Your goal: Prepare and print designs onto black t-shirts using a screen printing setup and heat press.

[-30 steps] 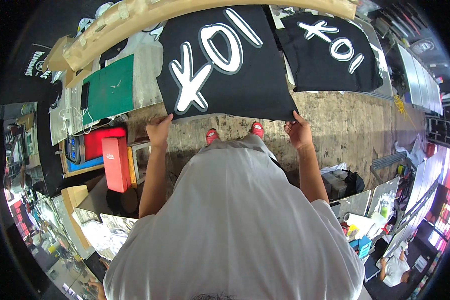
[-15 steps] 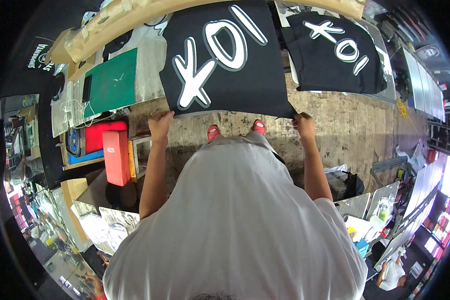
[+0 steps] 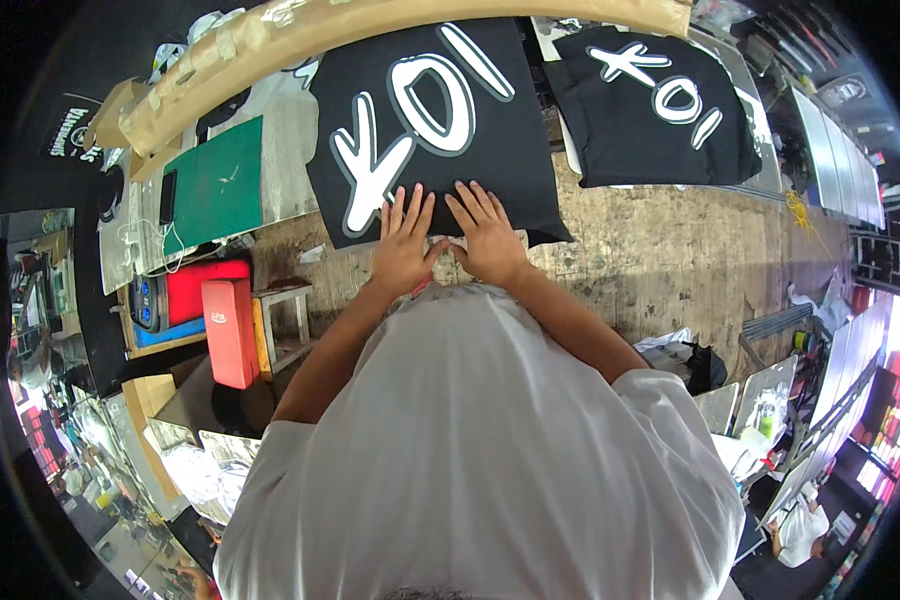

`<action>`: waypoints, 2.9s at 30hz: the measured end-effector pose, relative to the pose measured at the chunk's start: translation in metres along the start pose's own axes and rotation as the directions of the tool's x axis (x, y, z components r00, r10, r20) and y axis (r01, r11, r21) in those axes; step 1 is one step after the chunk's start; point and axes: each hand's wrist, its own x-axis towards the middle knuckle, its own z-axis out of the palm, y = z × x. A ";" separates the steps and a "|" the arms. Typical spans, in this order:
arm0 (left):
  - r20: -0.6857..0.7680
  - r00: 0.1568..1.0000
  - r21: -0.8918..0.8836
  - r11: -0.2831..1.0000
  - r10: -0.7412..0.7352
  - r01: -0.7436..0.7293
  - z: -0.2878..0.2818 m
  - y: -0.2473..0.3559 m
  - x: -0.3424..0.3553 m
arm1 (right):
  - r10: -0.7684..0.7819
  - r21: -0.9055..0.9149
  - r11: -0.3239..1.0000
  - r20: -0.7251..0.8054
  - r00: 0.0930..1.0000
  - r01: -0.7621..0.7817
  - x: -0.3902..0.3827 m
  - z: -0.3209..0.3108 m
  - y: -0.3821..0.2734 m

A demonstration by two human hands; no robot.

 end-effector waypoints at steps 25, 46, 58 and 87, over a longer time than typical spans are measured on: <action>-0.278 0.931 -0.049 0.971 -0.237 0.233 -0.002 -0.039 -0.034 | 0.302 -0.394 0.858 -0.129 0.945 -0.328 0.116 -0.013 0.136; -0.209 0.826 -0.309 0.837 -0.523 0.451 -0.018 -0.135 0.059 | 0.616 0.210 0.787 -0.250 0.747 -0.579 0.064 -0.019 0.153; -0.085 0.602 -0.837 0.385 -0.794 0.389 -0.013 -0.159 -0.002 | 0.827 0.613 0.429 0.031 0.562 -0.664 0.116 -0.042 0.209; -0.064 0.580 -0.948 0.230 -0.812 0.218 -0.007 -0.146 -0.021 | 0.774 0.745 0.266 0.213 0.597 -0.611 0.025 -0.045 0.214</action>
